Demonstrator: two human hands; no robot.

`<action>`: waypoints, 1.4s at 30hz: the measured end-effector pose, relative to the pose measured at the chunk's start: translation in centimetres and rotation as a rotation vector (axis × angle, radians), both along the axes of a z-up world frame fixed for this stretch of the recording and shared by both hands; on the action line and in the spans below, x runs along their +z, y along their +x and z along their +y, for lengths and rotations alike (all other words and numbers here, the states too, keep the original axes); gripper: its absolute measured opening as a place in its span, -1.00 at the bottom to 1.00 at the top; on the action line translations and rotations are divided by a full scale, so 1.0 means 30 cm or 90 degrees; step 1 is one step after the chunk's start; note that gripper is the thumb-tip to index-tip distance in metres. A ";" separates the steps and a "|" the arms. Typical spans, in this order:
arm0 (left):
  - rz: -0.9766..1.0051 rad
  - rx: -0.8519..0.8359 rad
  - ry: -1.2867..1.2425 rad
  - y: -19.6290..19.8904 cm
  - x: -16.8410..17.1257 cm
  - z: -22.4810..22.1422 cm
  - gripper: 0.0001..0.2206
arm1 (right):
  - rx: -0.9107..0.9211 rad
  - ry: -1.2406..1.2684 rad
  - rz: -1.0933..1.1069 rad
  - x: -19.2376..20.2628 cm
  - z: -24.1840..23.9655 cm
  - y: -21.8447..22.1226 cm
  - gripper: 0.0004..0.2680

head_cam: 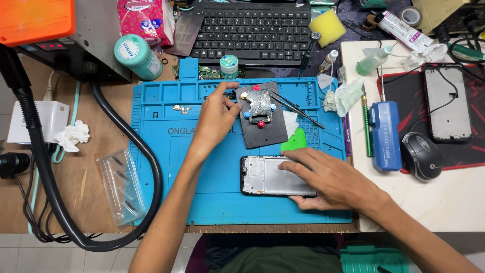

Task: Applying adhesive to the frame of a mobile phone in preparation for screen replacement.

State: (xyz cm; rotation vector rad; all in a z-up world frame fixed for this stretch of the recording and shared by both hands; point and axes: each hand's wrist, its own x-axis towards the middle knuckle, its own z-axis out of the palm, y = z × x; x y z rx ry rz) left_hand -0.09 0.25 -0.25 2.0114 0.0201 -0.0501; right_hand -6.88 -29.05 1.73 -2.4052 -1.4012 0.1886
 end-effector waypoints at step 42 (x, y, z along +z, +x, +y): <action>0.053 0.106 -0.351 -0.010 -0.099 -0.042 -0.67 | -0.388 0.109 -0.125 -0.037 0.059 0.255 -0.86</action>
